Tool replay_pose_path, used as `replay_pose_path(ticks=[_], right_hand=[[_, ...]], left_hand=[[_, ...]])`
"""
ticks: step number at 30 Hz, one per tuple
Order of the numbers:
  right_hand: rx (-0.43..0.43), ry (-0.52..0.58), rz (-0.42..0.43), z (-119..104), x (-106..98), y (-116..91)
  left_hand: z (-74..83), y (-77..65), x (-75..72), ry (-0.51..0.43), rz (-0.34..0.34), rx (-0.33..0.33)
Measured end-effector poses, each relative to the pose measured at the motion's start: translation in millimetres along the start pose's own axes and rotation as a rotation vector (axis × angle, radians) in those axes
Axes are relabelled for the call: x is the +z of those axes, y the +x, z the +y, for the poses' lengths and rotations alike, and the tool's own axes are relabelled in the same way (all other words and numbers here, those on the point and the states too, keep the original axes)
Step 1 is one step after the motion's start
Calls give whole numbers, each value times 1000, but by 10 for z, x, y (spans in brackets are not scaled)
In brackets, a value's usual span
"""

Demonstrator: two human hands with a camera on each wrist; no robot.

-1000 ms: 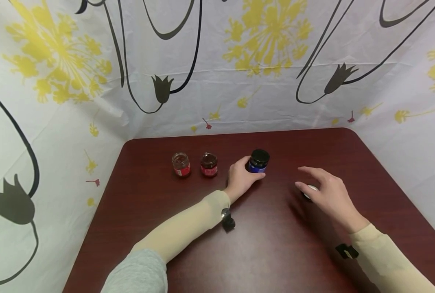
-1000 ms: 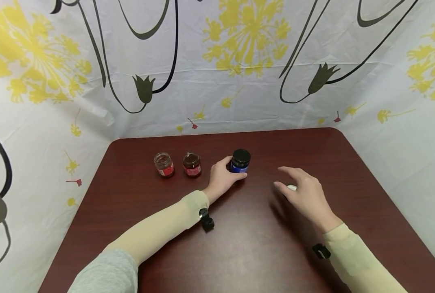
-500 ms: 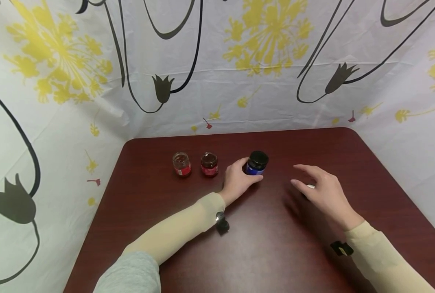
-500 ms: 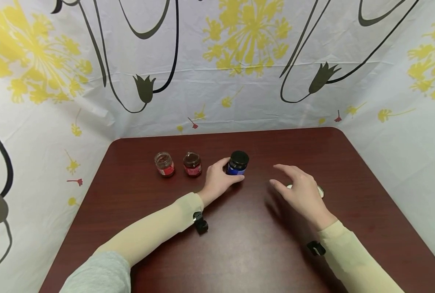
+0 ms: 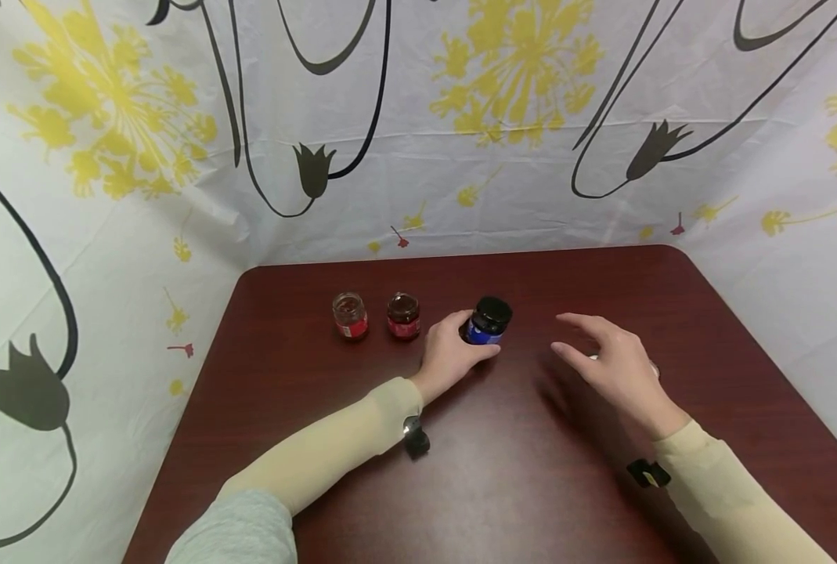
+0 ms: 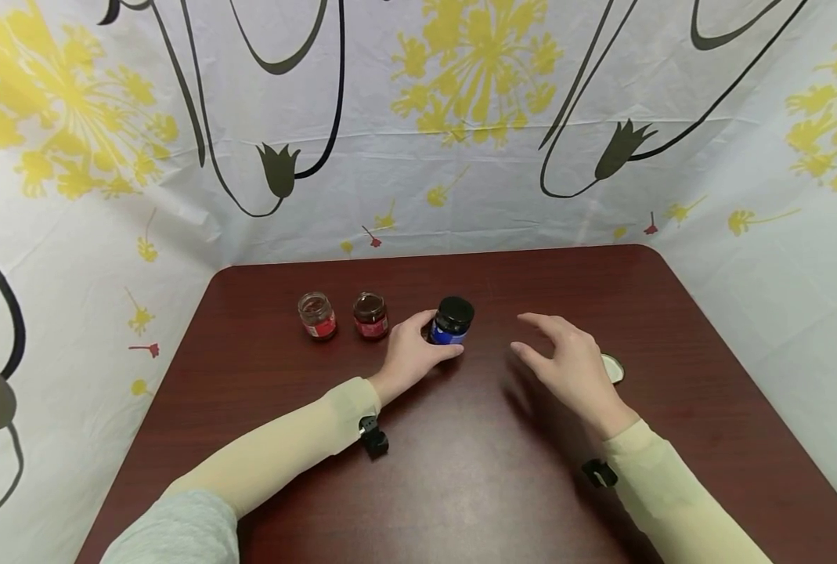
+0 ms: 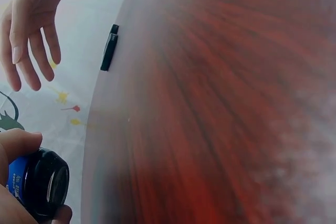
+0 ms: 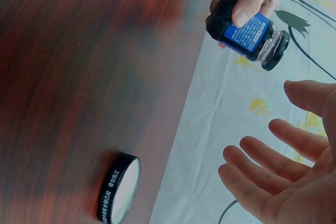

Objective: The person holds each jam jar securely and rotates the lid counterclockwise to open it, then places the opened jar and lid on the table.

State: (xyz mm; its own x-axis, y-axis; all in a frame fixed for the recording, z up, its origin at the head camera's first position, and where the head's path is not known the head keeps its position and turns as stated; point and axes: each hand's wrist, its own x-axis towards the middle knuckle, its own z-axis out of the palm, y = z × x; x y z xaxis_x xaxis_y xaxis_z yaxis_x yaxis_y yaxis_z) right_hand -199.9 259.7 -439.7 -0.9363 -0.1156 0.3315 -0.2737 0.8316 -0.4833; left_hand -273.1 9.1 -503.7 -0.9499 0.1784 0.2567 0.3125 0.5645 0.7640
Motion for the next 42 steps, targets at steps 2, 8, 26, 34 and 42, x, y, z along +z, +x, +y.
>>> replay_pose_path(ticks=[2, 8, 26, 34, 42], right_hand=[[-15, 8, 6, -9, 7, 12], [-28, 29, 16, -38, 20, 31], [-42, 62, 5, -125, 71, 77], [-73, 69, -21, -187, 124, 102], [-131, 46, -35, -276, 178, 147]], left_hand=[[-10, -15, -15, -3, 3, 1], [-60, -42, -59, 19, 21, 28], [-128, -129, -231, 36, -7, 39], [-146, -188, -279, 14, -20, 1], [-118, -237, -318, 43, -43, -5]])
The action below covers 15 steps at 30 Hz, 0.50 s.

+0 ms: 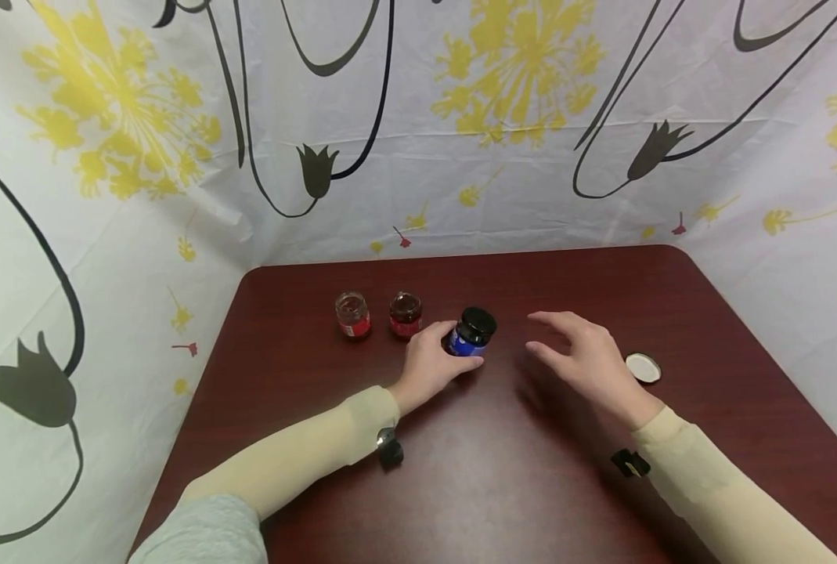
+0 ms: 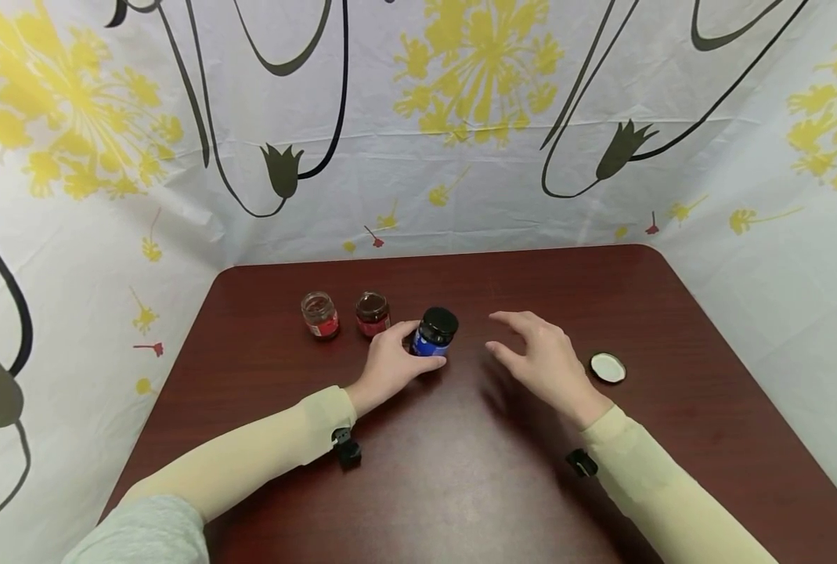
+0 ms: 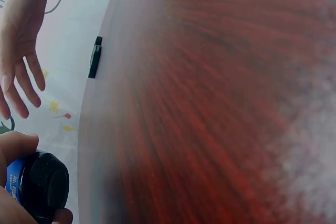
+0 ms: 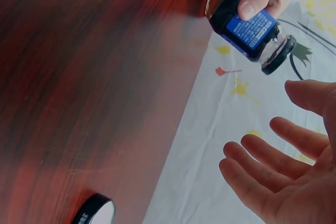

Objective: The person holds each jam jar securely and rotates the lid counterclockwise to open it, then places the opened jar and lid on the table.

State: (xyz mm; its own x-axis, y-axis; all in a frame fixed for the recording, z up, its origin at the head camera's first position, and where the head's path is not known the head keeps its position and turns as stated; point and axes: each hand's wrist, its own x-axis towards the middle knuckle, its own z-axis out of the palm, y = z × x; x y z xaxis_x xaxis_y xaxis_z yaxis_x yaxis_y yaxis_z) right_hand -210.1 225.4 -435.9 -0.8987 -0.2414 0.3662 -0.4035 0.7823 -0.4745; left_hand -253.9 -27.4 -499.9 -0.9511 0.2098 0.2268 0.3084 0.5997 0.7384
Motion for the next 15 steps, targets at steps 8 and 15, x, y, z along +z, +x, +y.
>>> replay_pose_path(ticks=[8, 15], right_hand=[[-60, -8, -9, -79, 52, 71], [-71, -11, -35, -148, 64, 110]], left_hand=[[6, -34, -15, 22, -3, 22], [4, -58, -18, 26, -9, 29]])
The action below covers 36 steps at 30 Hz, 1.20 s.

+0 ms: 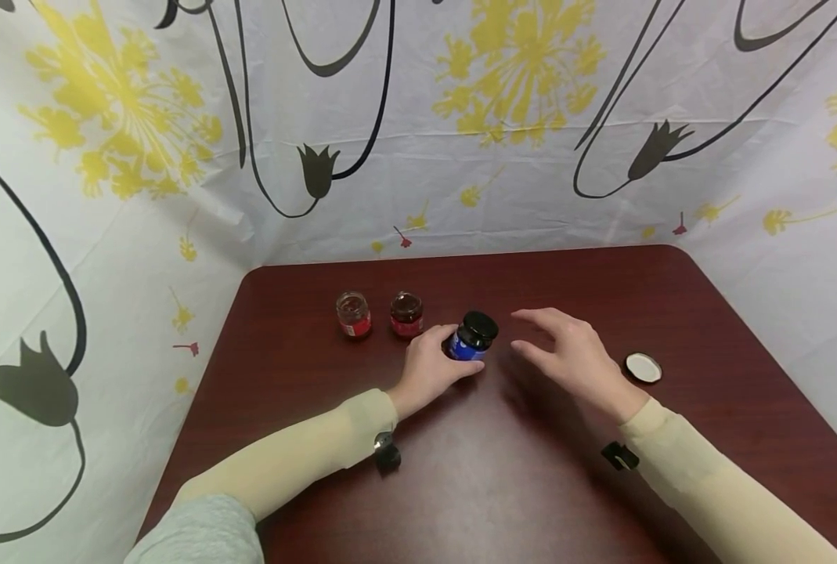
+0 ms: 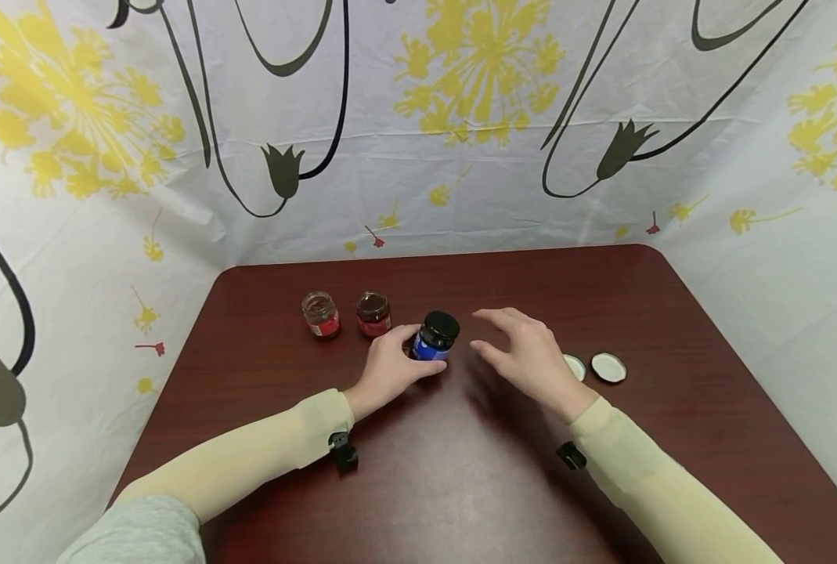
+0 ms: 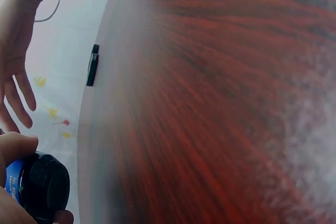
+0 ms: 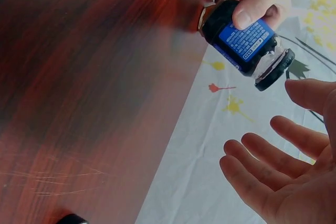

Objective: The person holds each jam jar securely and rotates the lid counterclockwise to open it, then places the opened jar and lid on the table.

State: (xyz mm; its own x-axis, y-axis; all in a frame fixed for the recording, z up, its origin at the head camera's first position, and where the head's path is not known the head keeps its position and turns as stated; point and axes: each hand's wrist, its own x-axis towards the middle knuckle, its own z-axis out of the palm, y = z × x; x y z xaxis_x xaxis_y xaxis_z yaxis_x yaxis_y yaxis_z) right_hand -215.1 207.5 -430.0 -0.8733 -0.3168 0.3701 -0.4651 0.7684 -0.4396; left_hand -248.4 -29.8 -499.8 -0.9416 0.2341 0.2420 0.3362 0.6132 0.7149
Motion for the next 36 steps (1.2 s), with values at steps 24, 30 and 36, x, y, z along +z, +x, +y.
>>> replay_pose_path(ticks=[24, 30, 36], right_hand=[[-37, 93, -51, -132, 73, 98], [-52, 121, -56, -168, 91, 113], [-57, 147, -79, -183, 115, 113]], left_hand=[[-24, -101, -38, -4, 42, 72], [-13, -126, -52, 4, 44, 96], [10, -163, -69, -11, 19, 93]])
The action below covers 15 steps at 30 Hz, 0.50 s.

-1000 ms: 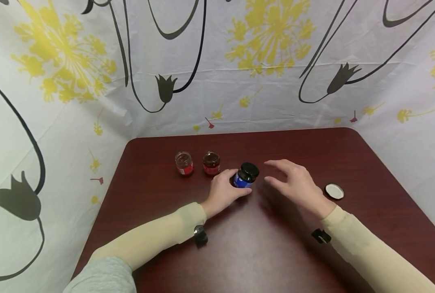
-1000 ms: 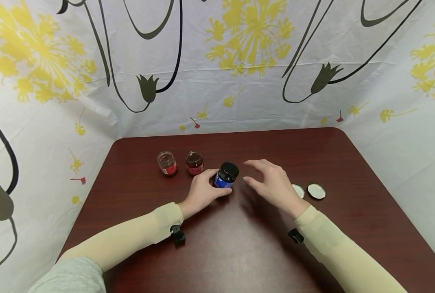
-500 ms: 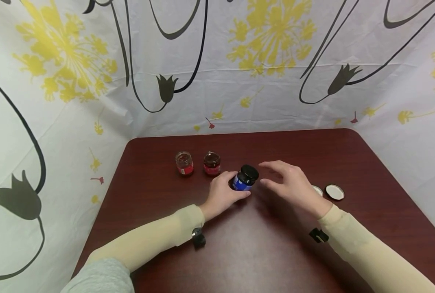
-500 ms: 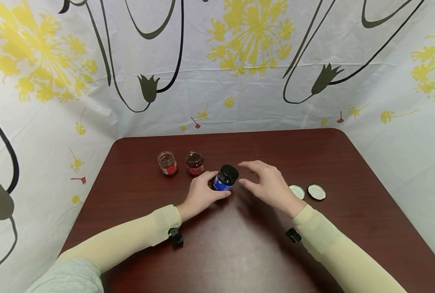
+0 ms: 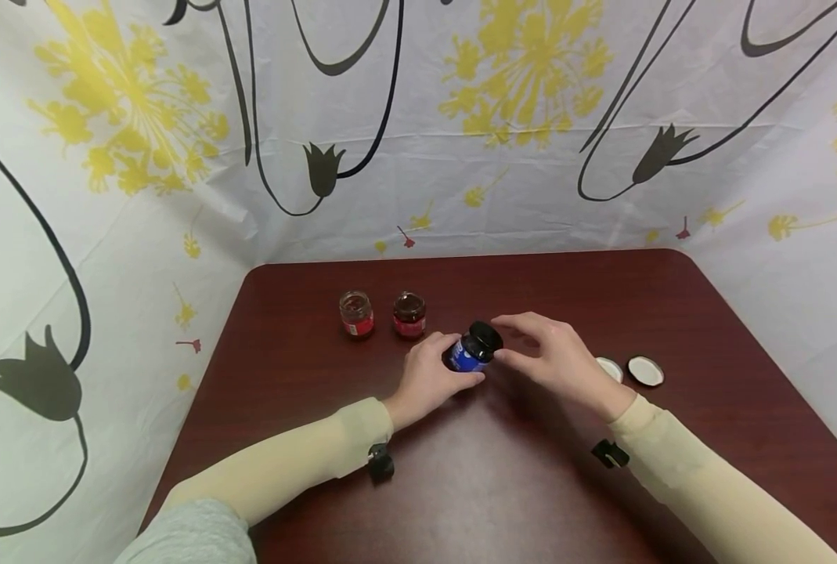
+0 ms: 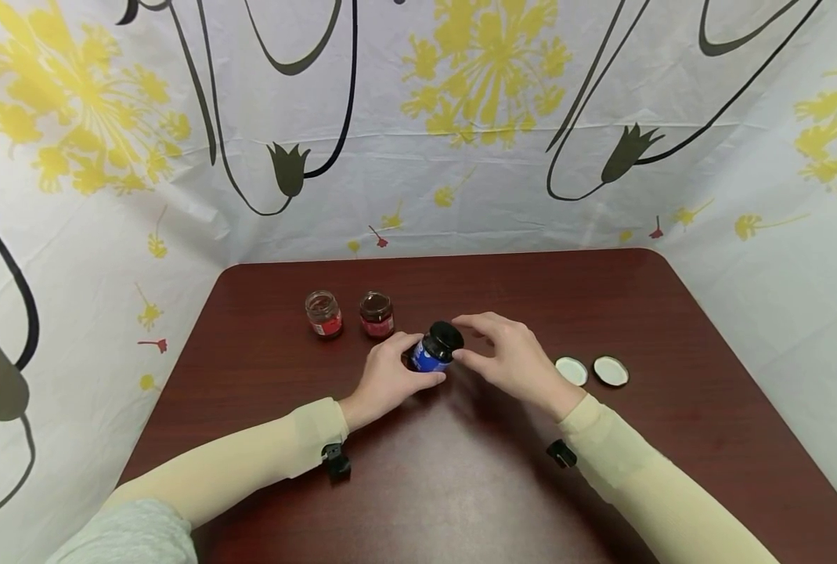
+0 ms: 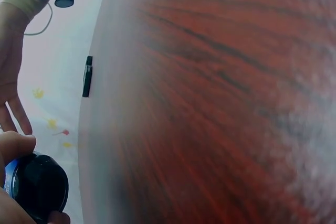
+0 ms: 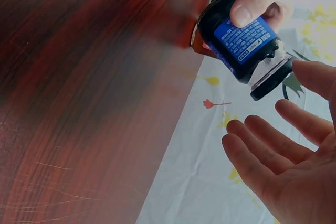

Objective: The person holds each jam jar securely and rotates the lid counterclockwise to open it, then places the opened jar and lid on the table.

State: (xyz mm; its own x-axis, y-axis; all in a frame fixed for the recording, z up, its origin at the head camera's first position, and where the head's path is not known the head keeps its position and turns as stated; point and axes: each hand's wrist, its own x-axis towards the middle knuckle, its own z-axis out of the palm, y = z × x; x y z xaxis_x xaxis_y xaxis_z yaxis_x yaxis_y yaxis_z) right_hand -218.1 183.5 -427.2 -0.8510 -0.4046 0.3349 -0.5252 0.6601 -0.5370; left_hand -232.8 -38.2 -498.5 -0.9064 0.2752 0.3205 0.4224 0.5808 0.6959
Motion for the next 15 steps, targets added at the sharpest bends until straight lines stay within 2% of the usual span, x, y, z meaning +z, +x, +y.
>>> replay_pose_path(ticks=[15], right_hand=[[11, 61, -32, 18, 30, -7]], left_hand=[[84, -56, -25, -3, -17, 22]])
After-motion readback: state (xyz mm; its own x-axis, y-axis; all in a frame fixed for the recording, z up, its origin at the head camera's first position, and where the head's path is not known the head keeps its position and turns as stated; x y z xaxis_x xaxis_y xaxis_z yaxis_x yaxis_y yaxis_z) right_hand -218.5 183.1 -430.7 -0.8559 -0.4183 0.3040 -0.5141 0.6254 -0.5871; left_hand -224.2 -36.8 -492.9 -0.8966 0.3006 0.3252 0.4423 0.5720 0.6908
